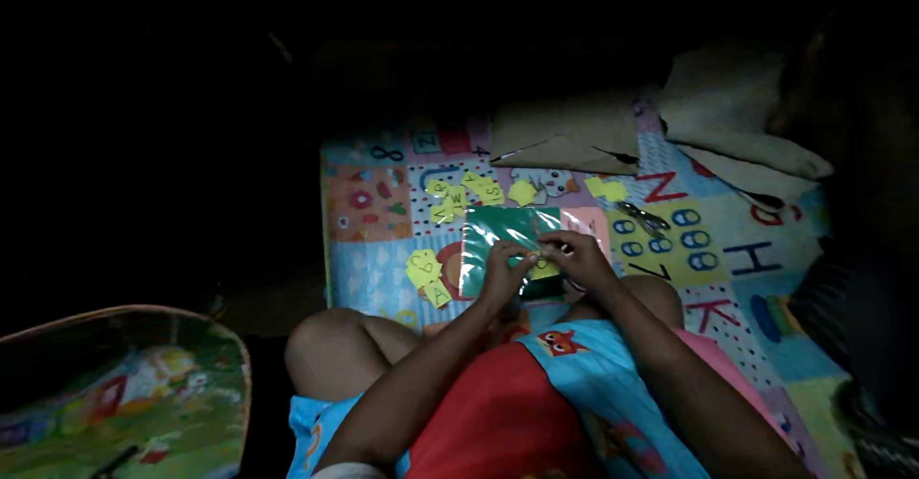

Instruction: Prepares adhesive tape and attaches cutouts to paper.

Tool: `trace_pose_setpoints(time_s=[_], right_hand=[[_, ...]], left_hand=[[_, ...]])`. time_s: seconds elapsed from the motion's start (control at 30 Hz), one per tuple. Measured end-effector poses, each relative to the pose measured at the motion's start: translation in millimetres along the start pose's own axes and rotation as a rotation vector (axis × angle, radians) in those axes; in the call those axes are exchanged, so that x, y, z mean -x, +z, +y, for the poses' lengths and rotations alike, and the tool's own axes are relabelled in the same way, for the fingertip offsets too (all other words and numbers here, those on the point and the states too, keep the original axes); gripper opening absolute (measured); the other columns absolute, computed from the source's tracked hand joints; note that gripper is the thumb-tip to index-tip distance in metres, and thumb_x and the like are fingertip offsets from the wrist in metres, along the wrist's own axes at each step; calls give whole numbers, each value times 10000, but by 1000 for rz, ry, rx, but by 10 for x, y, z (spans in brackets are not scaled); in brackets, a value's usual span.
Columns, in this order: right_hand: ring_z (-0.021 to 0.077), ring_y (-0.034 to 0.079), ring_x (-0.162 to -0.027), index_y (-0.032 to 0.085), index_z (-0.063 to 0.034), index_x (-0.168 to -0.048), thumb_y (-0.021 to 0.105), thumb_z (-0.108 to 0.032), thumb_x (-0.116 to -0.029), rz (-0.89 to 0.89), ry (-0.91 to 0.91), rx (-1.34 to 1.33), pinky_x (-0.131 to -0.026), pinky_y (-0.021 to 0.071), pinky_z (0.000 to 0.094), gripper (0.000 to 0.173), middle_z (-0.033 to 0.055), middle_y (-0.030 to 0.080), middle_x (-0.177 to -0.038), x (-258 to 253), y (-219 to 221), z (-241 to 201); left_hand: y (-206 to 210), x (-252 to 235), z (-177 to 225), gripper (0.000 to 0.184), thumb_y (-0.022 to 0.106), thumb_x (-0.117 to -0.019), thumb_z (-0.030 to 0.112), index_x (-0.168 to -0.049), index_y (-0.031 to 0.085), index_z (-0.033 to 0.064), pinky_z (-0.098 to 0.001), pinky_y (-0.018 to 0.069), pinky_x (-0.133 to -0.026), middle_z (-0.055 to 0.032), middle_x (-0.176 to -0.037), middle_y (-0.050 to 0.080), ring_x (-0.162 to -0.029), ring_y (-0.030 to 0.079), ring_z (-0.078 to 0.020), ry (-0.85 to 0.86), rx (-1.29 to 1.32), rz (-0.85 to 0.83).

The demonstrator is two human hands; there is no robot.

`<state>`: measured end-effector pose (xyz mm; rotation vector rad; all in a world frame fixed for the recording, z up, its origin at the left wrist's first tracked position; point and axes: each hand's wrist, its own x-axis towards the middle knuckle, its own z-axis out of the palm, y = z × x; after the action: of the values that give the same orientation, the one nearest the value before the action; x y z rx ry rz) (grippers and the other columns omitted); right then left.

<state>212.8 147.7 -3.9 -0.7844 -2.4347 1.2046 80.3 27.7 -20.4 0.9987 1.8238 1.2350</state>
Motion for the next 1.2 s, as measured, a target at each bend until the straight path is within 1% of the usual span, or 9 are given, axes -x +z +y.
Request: trace_pose_setpoints(time_s=[0.1, 0.23, 0.4, 0.57, 0.7, 0.87, 0.97, 1.1, 1.2], right_hand=[[296, 658, -917, 727, 67, -1100, 652, -40, -969, -43, -24, 3, -822, 548, 442, 185, 215, 692, -1029, -10, -12, 79], [196, 649, -892, 724, 79, -1042, 626, -66, -976, -129, -87, 4, -789, 550, 340, 187, 198, 690, -1037, -2, -44, 179], [108, 634, -798, 698, 111, -1025, 612, -85, -975, -142, -113, 5, -757, 546, 284, 220, 175, 704, -956, 4, -66, 200], [87, 594, -757, 662, 153, -980, 619, -97, -962, -125, -153, 36, -721, 516, 251, 255, 192, 678, -896, -1, -99, 167], [88, 579, -749, 646, 185, -944, 632, -90, -959, -84, -180, 58, -705, 500, 228, 275, 223, 662, -862, -26, -107, 199], [105, 605, -818, 647, 193, -1015, 585, -115, -971, -148, -207, 23, -739, 509, 228, 317, 252, 666, -948, -39, -114, 239], [56, 597, -817, 672, 175, -986, 608, -157, -962, -160, -252, -19, -731, 496, 180, 339, 216, 669, -928, -46, -92, 276], [65, 588, -788, 664, 171, -955, 616, -156, -958, -141, -221, 1, -718, 497, 203, 331, 205, 665, -905, -42, -105, 260], [22, 583, -773, 664, 150, -934, 627, -155, -950, -141, -197, 1, -705, 491, 173, 307, 160, 670, -887, -57, -125, 277]], left_hand=[[-10, 0, 2, 191, 664, -972, 77, -1060, 710, -86, -433, 455, -1044, -261, -1226, 609, -1211, 558, -323, 9, 20, 6], [2, 10, -38, 190, 684, -957, 85, -1037, 730, -81, -431, 445, -1065, -267, -1204, 635, -1218, 568, -334, 65, 50, -15], [21, 5, -35, 210, 659, -968, 61, -1037, 718, -129, -449, 402, -1107, -312, -1172, 651, -1228, 571, -390, 161, -4, -41], [2, 41, 28, 194, 674, -952, 33, -1015, 717, -146, -469, 429, -1061, -324, -1124, 660, -1173, 597, -405, 158, 26, -4], [-20, 27, 57, 213, 637, -980, 36, -1066, 708, -146, -486, 414, -1079, -323, -1146, 662, -1189, 598, -406, 136, 32, -24], [4, 11, 40, 213, 601, -999, 24, -1091, 714, -131, -512, 372, -1113, -305, -1155, 673, -1217, 584, -406, 142, 22, -34], [7, 25, 66, 208, 606, -995, 23, -1082, 715, -132, -526, 362, -1113, -303, -1146, 676, -1217, 584, -407, 146, 12, -37], [25, 16, 52, 204, 604, -993, 20, -1079, 719, -126, -533, 347, -1117, -301, -1148, 672, -1216, 579, -407, 151, 13, -30], [37, 18, 39, 201, 604, -992, 20, -1064, 723, -125, -537, 344, -1112, -301, -1130, 678, -1205, 582, -408, 157, 21, -20]])
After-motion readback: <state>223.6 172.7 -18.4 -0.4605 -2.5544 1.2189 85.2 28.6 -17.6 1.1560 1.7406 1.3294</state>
